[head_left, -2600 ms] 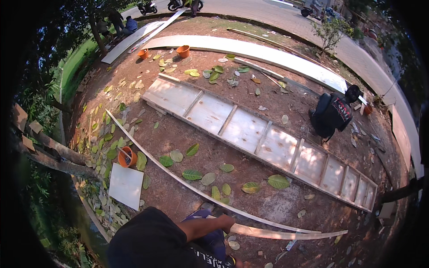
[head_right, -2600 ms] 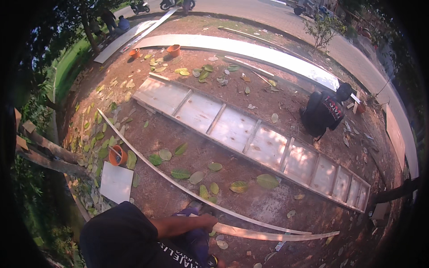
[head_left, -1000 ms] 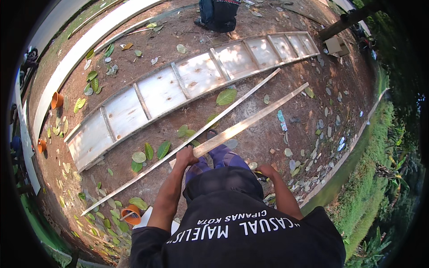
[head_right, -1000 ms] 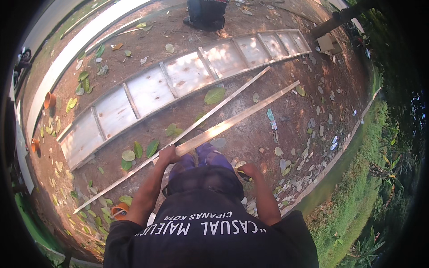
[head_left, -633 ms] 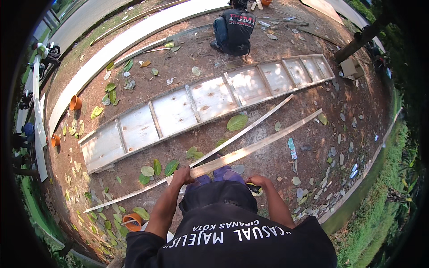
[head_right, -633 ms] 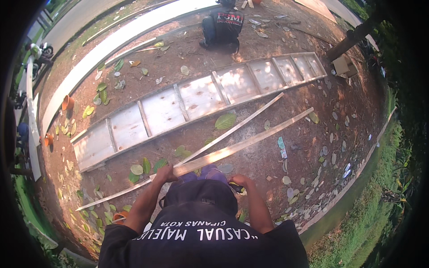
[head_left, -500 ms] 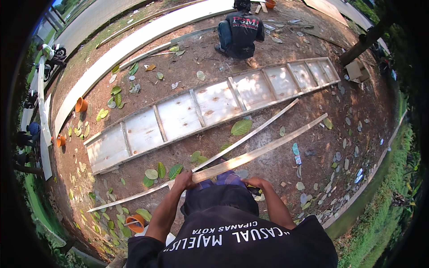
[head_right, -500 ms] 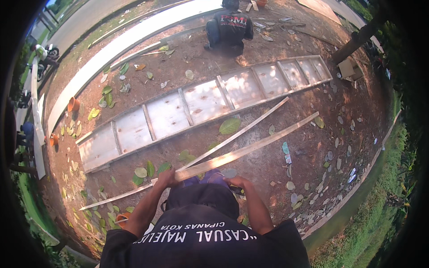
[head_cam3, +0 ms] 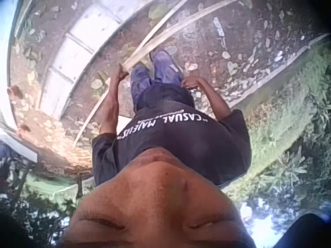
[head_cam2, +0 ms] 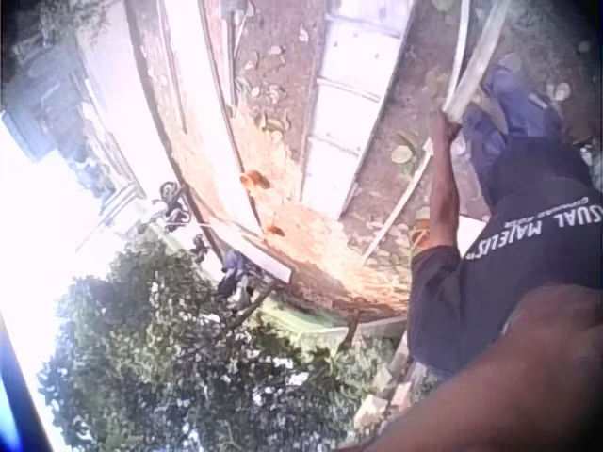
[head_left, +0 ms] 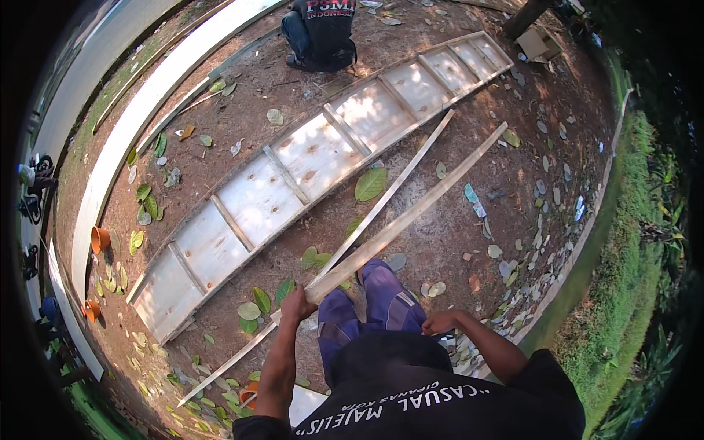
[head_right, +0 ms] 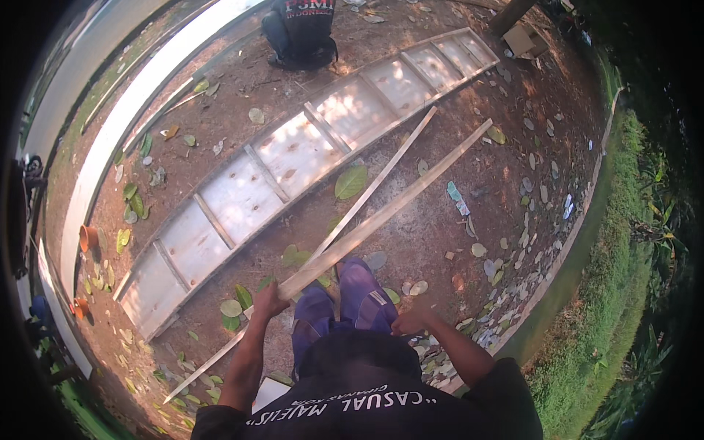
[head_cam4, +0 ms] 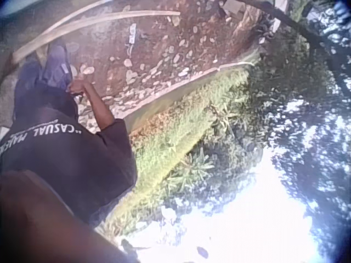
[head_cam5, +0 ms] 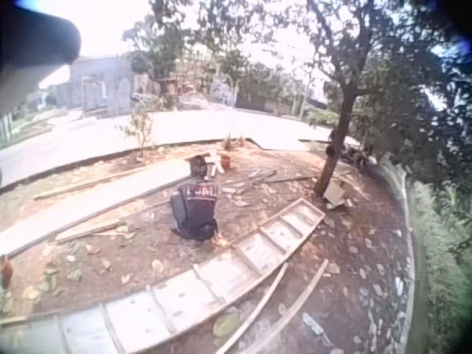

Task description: The person measures a wooden plank with a tape measure, marks it, and cuts it with a hand saw. The person repeats the process on another plank, measuring and cutting to size.

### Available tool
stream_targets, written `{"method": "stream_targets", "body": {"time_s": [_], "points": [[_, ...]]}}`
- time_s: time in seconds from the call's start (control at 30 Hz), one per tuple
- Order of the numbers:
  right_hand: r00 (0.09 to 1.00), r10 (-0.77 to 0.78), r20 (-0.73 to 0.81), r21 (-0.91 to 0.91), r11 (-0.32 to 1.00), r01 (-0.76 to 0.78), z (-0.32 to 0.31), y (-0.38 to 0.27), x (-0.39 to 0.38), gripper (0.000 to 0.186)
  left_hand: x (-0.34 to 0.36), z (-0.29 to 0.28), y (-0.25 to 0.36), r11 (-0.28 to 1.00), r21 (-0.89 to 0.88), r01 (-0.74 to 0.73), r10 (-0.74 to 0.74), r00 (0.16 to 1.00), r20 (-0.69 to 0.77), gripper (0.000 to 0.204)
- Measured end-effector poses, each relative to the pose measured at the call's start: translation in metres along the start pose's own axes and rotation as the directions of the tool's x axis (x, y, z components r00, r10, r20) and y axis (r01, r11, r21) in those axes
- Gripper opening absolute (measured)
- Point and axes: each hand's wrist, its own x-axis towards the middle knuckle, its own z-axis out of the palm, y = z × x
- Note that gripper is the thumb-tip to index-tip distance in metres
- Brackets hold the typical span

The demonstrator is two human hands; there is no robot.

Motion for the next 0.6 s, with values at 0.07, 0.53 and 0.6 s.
{"method": "stream_targets", "body": {"time_s": [0.07, 0.53, 0.6], "points": [[0.987, -0.023, 0.161, 0.246, 0.969, -0.017, 0.054, 0.025, -0.005, 0.027, 0.031, 0.025, -0.035, 0.999, -0.029, 0.021, -0.02, 1.0, 0.016, 0.064], [0.624, 0.562, 0.543, -0.027, 0.754, -0.656, -0.15, 0.274, 0.191, 0.042, 0.324, 0.256, -0.281, 0.996, -0.036, -0.078, 0.077, 0.996, -0.043, 0.052], [0.744, 0.66, 0.108, -0.106, 0.751, -0.651, -0.258, 0.268, 0.251, 0.04, 0.343, 0.285, -0.304, 0.99, -0.037, -0.137, 0.133, 0.987, -0.094, 0.051]]}}
